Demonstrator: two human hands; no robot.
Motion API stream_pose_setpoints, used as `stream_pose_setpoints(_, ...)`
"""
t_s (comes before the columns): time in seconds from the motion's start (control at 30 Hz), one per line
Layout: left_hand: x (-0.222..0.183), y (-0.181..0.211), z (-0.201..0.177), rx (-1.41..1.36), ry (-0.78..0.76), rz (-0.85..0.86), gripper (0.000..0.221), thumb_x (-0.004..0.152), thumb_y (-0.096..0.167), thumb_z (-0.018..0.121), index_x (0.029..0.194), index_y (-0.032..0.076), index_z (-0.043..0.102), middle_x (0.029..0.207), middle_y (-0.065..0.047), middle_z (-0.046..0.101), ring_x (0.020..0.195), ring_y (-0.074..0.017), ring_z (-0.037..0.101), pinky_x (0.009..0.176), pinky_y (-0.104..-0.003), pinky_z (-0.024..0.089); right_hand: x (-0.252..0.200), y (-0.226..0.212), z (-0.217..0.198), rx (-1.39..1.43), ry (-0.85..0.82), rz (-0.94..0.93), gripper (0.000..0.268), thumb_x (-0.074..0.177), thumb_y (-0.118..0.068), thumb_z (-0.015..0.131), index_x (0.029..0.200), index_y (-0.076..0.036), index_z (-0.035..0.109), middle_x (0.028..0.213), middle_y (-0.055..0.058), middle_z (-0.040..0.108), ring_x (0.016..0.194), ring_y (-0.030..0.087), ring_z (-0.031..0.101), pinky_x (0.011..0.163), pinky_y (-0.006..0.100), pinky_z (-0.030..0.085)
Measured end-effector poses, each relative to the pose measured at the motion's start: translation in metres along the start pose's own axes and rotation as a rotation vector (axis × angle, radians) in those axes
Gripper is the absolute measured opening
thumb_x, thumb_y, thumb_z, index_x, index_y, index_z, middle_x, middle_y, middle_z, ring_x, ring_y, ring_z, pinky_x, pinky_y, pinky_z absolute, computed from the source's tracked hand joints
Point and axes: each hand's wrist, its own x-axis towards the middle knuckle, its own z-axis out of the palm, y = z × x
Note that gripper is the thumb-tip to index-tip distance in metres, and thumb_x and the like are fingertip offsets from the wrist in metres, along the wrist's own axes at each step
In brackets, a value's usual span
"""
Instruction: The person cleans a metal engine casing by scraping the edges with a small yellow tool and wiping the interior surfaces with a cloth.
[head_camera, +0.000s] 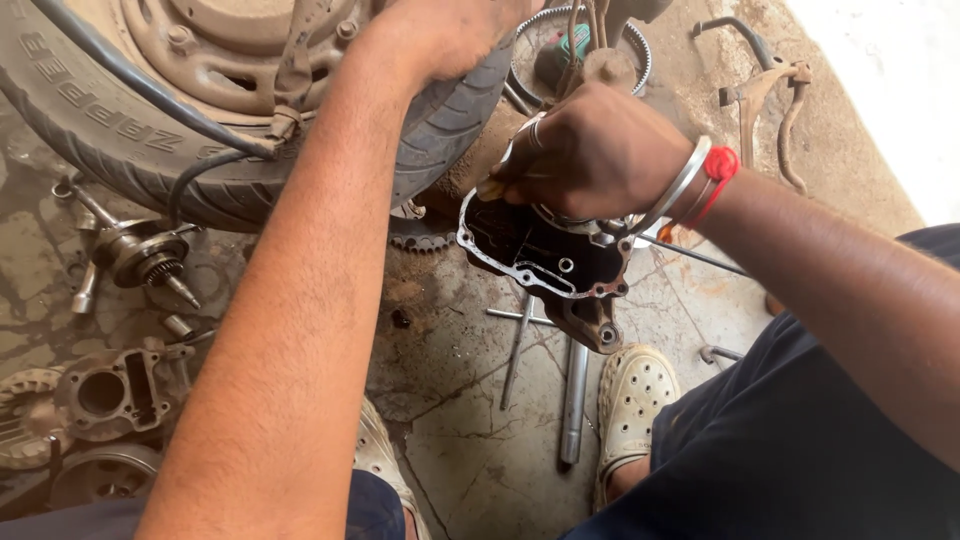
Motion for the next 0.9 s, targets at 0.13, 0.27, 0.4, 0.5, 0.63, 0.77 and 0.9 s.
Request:
stream_pose_setpoints(0.13,-0.007,0.003,0.004,-0.019,-0.008,-0.001,0.049,0.104,0.052,0.050,0.127,0.015,0.070,0.095,-0.013,0.076,0.082,-0.0270,0.074,0.064,-0.046,0.060,-0.003,0.005,0.000,0.013,0.072,-0.130,0.012,0.094,-0.023,0.079,0.102,-0.014,0.081,0.078,0.006,0.078,0.060,0.014,0.073,0.055,0.027,0.056)
stream_pose_setpoints(0.27,-0.015,0.021,-0.011,-0.071,-0.014,-0.140,0.050,0.100,0.055,0.051,0.126,0.016,0.069,0.094,-0.012,0.075,0.083,-0.0252,0.074,0.063,-0.044,0.062,-0.002,0.009,0.003,0.022,-0.035,0.036,0.016,0.090,-0.019,0.076,0.105,-0.016,0.080,0.081,0.005,0.078,0.056,0.014,0.072,0.043,0.029,0.054)
stream_pose_setpoints(0.4,-0.018,0.027,-0.015,-0.011,-0.087,-0.178,0.054,0.102,0.056,0.046,0.128,0.015,0.068,0.098,-0.015,0.076,0.089,-0.0273,0.076,0.071,-0.046,0.063,-0.002,0.005,0.003,0.062,0.090,-0.190,0.011,0.096,-0.020,0.076,0.103,-0.013,0.080,0.083,0.005,0.078,0.064,0.011,0.072,0.058,0.023,0.057)
stream_pose_setpoints(0.5,-0.010,0.022,-0.015,-0.003,-0.069,-0.157,0.059,0.101,0.059,0.048,0.133,0.012,0.063,0.109,-0.020,0.073,0.098,-0.0324,0.072,0.077,-0.049,0.061,-0.001,-0.015,-0.009,0.020,0.047,-0.178,0.014,0.096,-0.023,0.074,0.105,-0.016,0.082,0.076,0.004,0.077,0.053,0.011,0.066,0.046,0.025,0.049)
stream_pose_setpoints(0.63,-0.011,0.023,-0.018,0.046,-0.085,-0.203,0.070,0.099,0.064,0.049,0.140,0.007,0.055,0.123,-0.026,0.067,0.113,-0.0398,0.067,0.094,-0.054,0.056,-0.016,-0.019,-0.035,0.047,0.017,0.061,0.029,0.099,-0.038,0.068,0.111,-0.013,0.075,0.059,0.001,0.068,0.046,0.008,0.059,0.046,0.025,0.047)
stream_pose_setpoints(0.77,-0.002,0.006,-0.011,0.244,0.074,-0.076,0.077,0.096,0.068,0.055,0.134,0.002,0.058,0.127,-0.029,0.061,0.123,-0.0472,0.053,0.107,-0.064,0.033,-0.032,-0.007,-0.045,0.104,0.212,0.175,0.044,0.108,-0.048,0.057,0.089,-0.013,0.076,0.060,-0.001,0.064,0.047,0.009,0.055,0.048,0.027,0.046)
stream_pose_setpoints(0.9,0.002,0.003,-0.009,0.194,0.031,-0.076,0.080,0.098,0.069,0.054,0.140,0.001,0.055,0.135,-0.034,0.057,0.132,-0.0494,0.049,0.114,-0.057,0.034,-0.052,-0.001,-0.030,-0.343,0.026,0.419,0.061,0.091,-0.063,0.067,0.069,-0.006,0.072,0.050,0.006,0.061,0.043,0.015,0.053,0.045,0.035,0.042)
